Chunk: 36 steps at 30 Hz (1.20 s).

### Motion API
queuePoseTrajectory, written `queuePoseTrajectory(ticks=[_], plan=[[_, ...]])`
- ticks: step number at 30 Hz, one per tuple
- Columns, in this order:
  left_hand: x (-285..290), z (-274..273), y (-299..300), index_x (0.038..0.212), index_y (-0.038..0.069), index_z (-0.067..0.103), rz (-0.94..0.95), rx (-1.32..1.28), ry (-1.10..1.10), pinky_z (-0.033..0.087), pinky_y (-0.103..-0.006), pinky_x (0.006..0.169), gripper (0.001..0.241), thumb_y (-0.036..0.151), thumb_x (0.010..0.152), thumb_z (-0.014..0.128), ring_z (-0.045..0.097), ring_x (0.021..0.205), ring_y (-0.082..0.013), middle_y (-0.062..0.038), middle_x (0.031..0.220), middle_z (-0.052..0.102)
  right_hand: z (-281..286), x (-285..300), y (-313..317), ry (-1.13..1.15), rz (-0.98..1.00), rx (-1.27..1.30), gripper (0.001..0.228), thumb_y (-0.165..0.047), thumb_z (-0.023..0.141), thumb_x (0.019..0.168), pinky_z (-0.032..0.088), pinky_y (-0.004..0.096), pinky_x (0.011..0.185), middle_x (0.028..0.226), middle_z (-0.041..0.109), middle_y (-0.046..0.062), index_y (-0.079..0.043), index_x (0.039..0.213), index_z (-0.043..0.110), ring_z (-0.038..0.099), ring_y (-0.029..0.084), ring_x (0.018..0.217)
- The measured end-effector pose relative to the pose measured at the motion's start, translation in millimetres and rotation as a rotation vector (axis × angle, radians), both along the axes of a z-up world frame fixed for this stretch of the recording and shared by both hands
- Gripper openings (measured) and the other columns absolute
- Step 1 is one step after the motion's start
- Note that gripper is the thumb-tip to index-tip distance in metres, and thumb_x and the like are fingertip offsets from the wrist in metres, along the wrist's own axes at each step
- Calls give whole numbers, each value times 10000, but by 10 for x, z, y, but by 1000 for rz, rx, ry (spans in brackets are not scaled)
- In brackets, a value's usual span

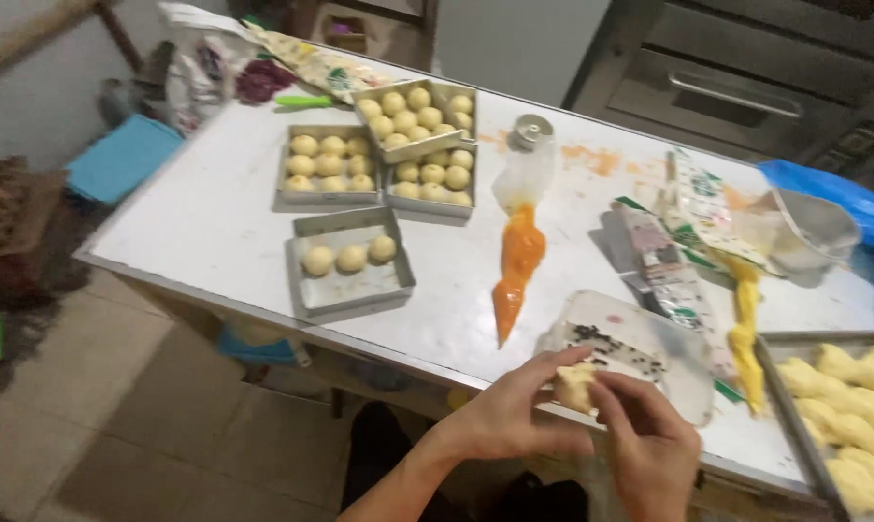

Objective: Preparing filled pastries by flattening dough, adding chocolate chips, rolling them into balls, and arranging them in baking trays.

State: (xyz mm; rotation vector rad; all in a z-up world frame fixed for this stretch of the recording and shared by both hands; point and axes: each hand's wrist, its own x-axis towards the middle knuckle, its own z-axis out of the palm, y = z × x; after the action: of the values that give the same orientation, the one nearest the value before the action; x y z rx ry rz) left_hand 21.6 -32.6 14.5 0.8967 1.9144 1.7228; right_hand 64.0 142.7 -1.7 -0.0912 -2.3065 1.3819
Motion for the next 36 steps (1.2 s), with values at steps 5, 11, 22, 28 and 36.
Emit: queuePoseTrajectory(ticks=[5, 11, 22, 28, 36], plan=[[-2, -363, 96, 1199, 106, 695, 283, 445, -360, 515, -267, 1019, 374, 348, 915, 712, 646, 1219, -151, -73, 1332, 704, -244, 164, -169, -32, -141, -275, 138, -83, 739, 914, 572, 238, 768, 895, 787, 69, -29, 1035, 778, 690, 123, 787], [-54, -496, 182, 1303, 106, 681, 319, 372, -205, 473, -317, 1116, 395, 300, 959, 665, 610, 1277, -172, -58, 1344, 671, -86, 112, -143, 297, -13, 314, 200, -63, 778, 881, 603, 279, 822, 1037, 760, 60, -63, 1081, 768, 741, 163, 907], [121, -484, -145, 1410, 62, 534, -105, 415, -677, 567, -256, 889, 570, 64, 884, 753, 655, 1005, -121, -63, 1123, 678, 52, 362, 147, 139, 522, 329, 183, -157, 700, 925, 612, 274, 793, 1067, 729, 49, -134, 1095, 764, 758, 168, 915], [415, -676, -88, 1372, 40, 579, 41, 482, -916, 594, -309, 905, 601, 170, 827, 795, 696, 1009, -193, -125, 1183, 682, -302, 517, 112, 150, 268, 324, 288, -122, 782, 862, 583, 249, 835, 1082, 728, 71, -103, 1148, 755, 745, 160, 945], [341, -577, -103, 1303, 46, 627, 122, 440, -751, 597, -295, 853, 472, 56, 856, 780, 700, 954, -186, -110, 1092, 709, -289, 436, 86, -183, 351, -355, 530, 95, 884, 711, 398, 208, 527, 1023, 553, 50, -59, 1151, 630, 490, 95, 641]])
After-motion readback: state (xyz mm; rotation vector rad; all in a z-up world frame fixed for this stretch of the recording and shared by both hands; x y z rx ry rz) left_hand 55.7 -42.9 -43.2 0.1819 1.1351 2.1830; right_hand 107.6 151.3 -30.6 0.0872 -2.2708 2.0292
